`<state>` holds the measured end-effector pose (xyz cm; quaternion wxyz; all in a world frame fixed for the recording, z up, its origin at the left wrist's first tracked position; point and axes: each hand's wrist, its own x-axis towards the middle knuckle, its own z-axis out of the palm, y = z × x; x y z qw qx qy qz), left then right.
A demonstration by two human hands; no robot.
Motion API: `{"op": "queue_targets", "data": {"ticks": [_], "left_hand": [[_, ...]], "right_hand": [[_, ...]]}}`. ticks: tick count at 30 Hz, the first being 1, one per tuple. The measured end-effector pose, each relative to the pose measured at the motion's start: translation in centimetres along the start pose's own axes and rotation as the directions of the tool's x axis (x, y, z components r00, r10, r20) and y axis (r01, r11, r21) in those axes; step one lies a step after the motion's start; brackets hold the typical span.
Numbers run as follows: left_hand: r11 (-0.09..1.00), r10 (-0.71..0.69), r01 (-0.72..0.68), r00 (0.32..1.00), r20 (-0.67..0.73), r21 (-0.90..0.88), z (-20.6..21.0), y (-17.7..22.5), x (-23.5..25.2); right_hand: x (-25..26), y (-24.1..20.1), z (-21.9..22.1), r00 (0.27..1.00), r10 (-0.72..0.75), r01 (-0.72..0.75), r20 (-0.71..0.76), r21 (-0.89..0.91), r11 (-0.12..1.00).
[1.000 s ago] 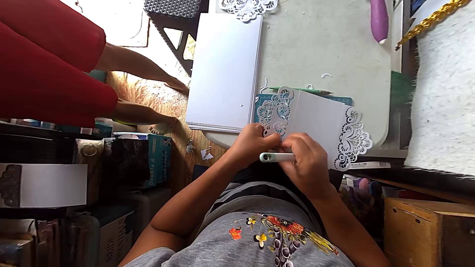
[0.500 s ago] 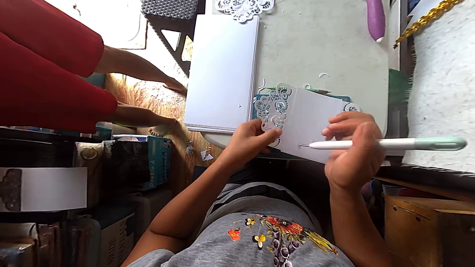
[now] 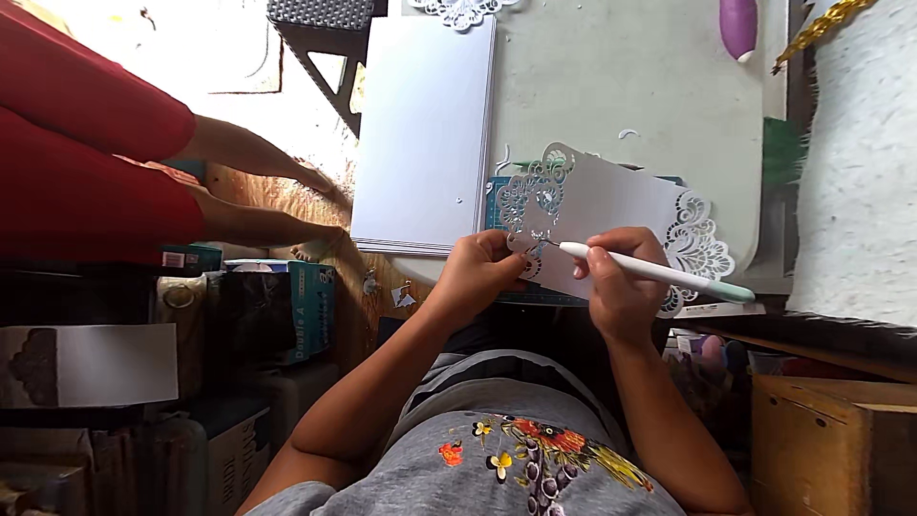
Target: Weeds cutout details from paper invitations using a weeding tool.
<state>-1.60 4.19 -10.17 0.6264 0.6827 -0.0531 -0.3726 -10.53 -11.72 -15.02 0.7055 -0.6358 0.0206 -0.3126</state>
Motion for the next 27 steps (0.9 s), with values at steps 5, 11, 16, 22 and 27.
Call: {"op": "queue_targets", "data": {"ticks": [5,11,16,22,27], "left_hand": [[0.999,-0.015,0.014,1.000,-0.020,-0.036,0.13,-0.11,0.16],[0.999,-0.018,0.017,1.000,-0.017,-0.049,0.10,-0.01,0.09],[0.996,-0.022,0.023,1.000,0.005,-0.083,-0.14,0.08,0.12],[0.998,-0.006,0.007,1.000,0.012,-0.054,-0.30,-0.13,-0.02],[0.997,-0.008,0.011,0.999,0.047,-0.072,-0.57,-0.13,0.06]], "right_hand": [[-0.11,0.09,-0.15,1.000,-0.006,0.007,0.027,-0.034,0.999],[-0.05,-0.17,0.09,0.999,0.004,0.000,0.040,-0.111,0.994],[-0.14,-0.05,-0.11,0.999,0.003,-0.001,0.034,-0.048,0.999],[-0.06,-0.33,0.15,0.997,-0.010,0.022,0.079,-0.153,0.988],[0.00,-0.19,0.22,0.994,-0.055,0.070,0.093,-0.163,0.984]]}}
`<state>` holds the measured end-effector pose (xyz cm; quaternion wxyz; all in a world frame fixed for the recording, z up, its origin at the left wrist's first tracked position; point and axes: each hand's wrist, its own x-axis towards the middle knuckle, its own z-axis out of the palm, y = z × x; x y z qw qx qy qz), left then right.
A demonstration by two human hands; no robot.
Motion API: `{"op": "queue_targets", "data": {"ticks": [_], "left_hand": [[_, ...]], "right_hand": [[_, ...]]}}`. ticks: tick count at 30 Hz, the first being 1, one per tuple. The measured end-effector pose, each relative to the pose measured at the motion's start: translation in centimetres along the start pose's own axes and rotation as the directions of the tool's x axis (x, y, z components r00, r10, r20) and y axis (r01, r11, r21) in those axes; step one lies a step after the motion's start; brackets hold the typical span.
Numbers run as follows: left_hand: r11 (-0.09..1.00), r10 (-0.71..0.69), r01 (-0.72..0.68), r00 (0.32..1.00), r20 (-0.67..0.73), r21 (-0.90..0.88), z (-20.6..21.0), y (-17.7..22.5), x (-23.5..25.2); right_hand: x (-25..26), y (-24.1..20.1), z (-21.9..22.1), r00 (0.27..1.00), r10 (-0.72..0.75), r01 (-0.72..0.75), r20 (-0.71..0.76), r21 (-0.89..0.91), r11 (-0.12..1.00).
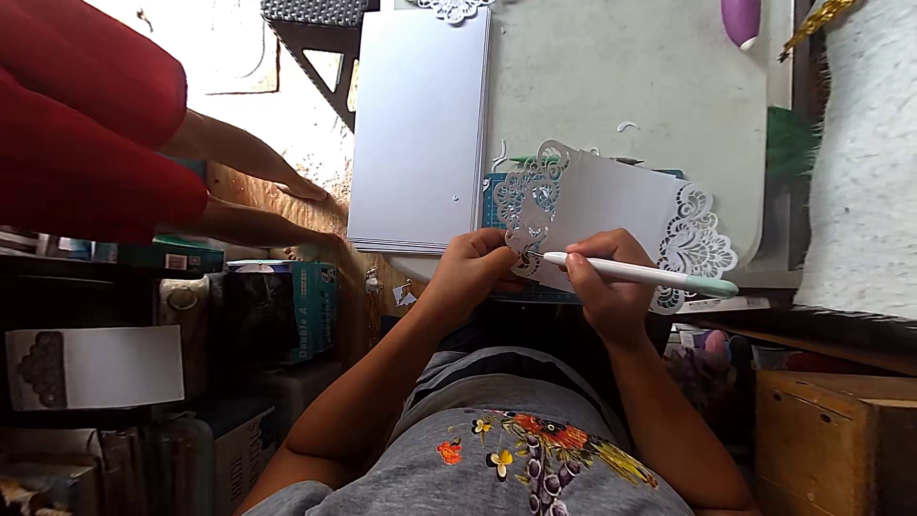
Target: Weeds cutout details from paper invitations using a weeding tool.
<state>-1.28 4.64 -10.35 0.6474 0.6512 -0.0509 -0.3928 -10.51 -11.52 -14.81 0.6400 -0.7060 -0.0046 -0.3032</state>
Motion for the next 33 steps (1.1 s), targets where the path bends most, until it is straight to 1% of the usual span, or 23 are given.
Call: {"op": "queue_targets", "data": {"ticks": [6,12,21,23,29,33], "left_hand": [[0.999,-0.041,0.039,0.997,0.067,0.026,-0.35,0.34,-0.06],[0.998,-0.025,0.020,0.995,0.097,0.059,-0.50,0.46,-0.10],[0.995,0.014,-0.025,0.994,0.105,0.102,-0.36,0.59,0.04],[0.989,0.034,-0.049,0.994,0.108,0.139,-0.30,0.62,-0.15],[0.988,0.067,-0.086,0.988,0.141,0.132,-0.56,0.46,-0.10],[0.977,0.096,-0.119,0.986,0.134,0.175,-0.53,0.40,-0.15]], "right_hand": [[-0.05,0.27,-0.10,0.998,0.006,-0.002,-0.062,0.066,0.998],[0.06,0.18,-0.47,0.989,0.108,-0.082,-0.103,0.227,0.970],[-0.09,0.05,-0.27,0.992,0.090,-0.071,-0.084,0.199,0.977],[-0.09,0.10,-0.30,0.993,0.087,-0.069,-0.077,0.211,0.975],[-0.02,0.10,-0.51,0.990,0.100,-0.073,-0.095,0.253,0.965],[-0.04,0.07,-0.40,0.991,0.095,-0.068,-0.097,0.251,0.966]]}}
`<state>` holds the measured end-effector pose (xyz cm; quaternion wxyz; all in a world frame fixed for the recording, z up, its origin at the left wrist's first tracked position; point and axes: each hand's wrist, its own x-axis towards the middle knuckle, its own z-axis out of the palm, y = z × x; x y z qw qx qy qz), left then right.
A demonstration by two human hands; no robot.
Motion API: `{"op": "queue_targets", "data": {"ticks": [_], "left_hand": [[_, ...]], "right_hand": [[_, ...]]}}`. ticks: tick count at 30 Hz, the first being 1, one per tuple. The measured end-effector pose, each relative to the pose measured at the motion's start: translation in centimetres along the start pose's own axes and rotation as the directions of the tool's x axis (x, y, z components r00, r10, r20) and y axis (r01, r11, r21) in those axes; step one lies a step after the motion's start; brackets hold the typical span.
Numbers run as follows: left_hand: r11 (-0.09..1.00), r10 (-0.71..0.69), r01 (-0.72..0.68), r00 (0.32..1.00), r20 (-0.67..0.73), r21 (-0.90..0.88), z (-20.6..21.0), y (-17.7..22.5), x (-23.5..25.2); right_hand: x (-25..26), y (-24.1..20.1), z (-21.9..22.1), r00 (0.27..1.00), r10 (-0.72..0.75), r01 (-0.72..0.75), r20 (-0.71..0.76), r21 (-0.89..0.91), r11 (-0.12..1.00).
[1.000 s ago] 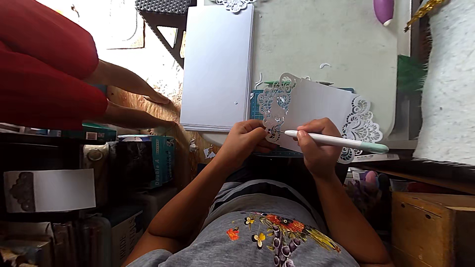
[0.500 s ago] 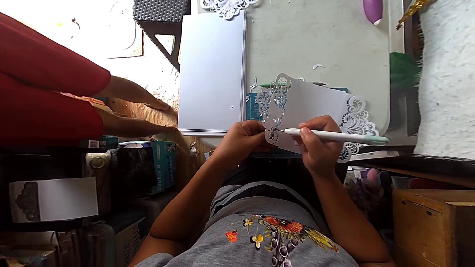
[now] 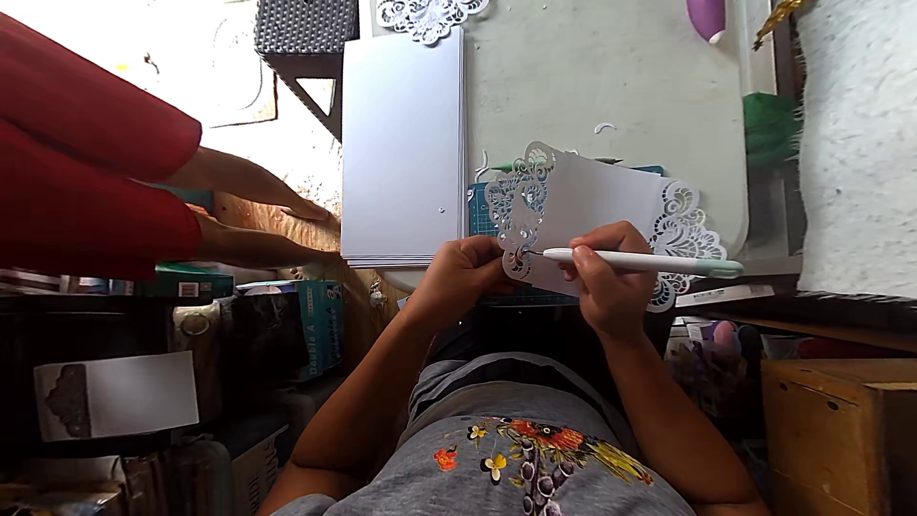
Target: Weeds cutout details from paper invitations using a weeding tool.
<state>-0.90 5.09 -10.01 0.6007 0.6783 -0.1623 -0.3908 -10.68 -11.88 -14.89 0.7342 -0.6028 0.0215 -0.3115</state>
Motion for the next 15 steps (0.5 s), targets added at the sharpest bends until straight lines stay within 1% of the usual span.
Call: {"op": "queue_targets", "data": {"ticks": [7,11,15], "left_hand": [[0.997,0.043,-0.040,0.999,-0.034,0.068,0.19,-0.37,0.31],[0.984,0.082,-0.073,0.995,-0.048,0.162,0.26,-0.49,0.39],[0.969,0.108,-0.097,0.994,-0.033,0.228,0.18,-0.31,0.43]], "right_hand": [[0.01,0.00,0.04,1.000,-0.009,0.009,-0.010,-0.003,1.000],[-0.01,-0.03,0.05,1.000,-0.004,0.004,-0.017,0.005,1.000],[-0.03,-0.02,0.01,1.000,0.002,-0.002,-0.022,0.005,1.000]]}}
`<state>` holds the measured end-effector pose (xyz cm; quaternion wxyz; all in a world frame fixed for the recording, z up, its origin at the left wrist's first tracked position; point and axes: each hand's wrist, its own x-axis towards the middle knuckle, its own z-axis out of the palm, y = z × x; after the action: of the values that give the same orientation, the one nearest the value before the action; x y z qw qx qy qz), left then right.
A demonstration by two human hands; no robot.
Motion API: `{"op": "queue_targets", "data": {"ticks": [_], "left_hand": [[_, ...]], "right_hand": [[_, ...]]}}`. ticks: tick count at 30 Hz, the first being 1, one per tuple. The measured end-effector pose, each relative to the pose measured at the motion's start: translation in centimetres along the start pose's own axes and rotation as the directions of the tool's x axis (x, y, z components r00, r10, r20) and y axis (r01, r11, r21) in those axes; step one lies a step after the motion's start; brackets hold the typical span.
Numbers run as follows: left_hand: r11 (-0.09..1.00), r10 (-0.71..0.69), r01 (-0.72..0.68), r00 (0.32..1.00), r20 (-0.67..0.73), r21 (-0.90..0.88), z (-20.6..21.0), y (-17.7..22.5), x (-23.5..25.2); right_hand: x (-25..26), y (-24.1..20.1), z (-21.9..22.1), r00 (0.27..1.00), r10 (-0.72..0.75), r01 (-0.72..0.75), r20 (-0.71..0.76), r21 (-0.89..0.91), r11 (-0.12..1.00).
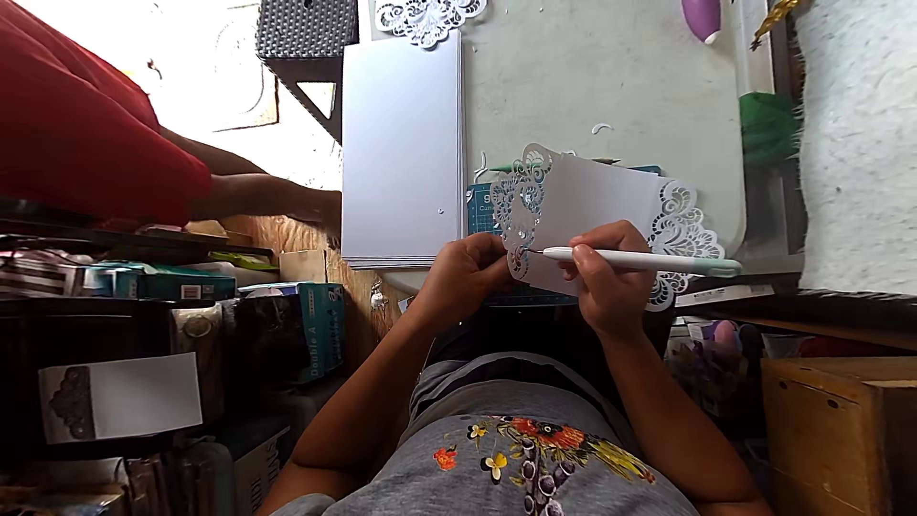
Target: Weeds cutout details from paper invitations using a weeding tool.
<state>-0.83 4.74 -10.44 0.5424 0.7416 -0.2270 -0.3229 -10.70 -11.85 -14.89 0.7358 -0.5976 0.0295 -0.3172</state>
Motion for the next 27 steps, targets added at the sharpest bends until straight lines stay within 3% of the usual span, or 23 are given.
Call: {"op": "queue_targets", "data": {"ticks": [16,27], "left_hand": [[0.987,-0.003,-0.013,0.995,0.100,0.161,-0.88,0.51,0.62],[0.992,0.012,-0.022,0.997,0.081,0.128,-0.83,0.23,0.57]], "right_hand": [[0.03,-0.12,0.06,1.000,0.004,-0.004,0.006,-0.024,1.000],[-0.04,0.04,0.02,0.999,-0.028,0.031,0.033,-0.091,0.995]]}}
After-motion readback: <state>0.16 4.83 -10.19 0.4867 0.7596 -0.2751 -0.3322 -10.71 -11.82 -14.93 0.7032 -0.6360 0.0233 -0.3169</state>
